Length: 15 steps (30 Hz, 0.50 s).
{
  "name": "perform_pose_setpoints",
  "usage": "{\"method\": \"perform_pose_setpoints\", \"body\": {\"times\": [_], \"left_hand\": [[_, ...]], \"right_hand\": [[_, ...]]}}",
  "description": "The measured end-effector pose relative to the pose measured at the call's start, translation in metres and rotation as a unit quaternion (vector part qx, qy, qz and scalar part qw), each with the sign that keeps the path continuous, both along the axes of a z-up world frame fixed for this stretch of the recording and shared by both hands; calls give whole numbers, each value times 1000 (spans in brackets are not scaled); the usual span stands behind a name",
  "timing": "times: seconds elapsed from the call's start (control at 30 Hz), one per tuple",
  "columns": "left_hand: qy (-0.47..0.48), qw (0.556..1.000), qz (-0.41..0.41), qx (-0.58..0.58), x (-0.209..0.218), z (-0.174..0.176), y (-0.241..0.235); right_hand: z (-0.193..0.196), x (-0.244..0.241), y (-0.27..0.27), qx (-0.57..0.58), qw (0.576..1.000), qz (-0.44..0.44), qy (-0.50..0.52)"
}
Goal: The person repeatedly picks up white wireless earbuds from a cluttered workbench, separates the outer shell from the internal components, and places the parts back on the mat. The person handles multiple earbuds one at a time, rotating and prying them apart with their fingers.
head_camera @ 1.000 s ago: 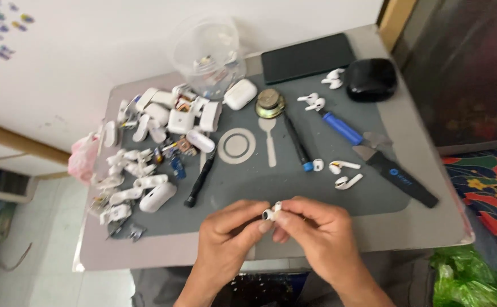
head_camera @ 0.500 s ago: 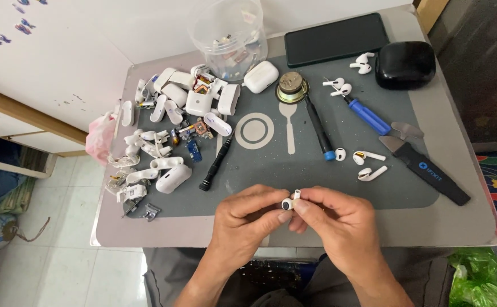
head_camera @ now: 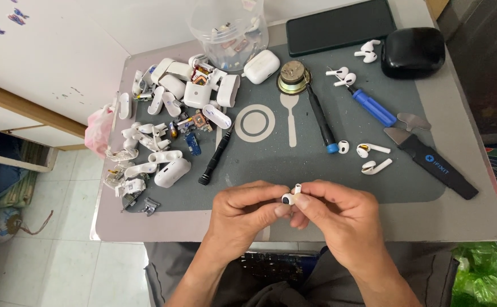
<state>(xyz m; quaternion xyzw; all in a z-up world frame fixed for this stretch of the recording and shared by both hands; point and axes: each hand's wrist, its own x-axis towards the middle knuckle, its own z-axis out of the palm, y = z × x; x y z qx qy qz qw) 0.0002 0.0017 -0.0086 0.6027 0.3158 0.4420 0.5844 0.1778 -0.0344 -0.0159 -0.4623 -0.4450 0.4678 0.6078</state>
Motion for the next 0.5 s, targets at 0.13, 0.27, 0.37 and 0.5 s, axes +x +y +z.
{"method": "perform_pose_setpoints", "body": {"times": [0.13,0.27,0.37,0.5], "left_hand": [[18,1000,3,12,1,0,0],[-3,1000,-6,19,2,0,-1],[9,1000,-9,22,2,4,-1],[38,998,-3,59,3,3,-1]], "right_hand": [[-7,1,0,5,1000,4,8],[-4,2,-1,19,1000,9,11],[-4,4,0,10,999,22,29],[-13,7,1,-19,991,58,115]]}}
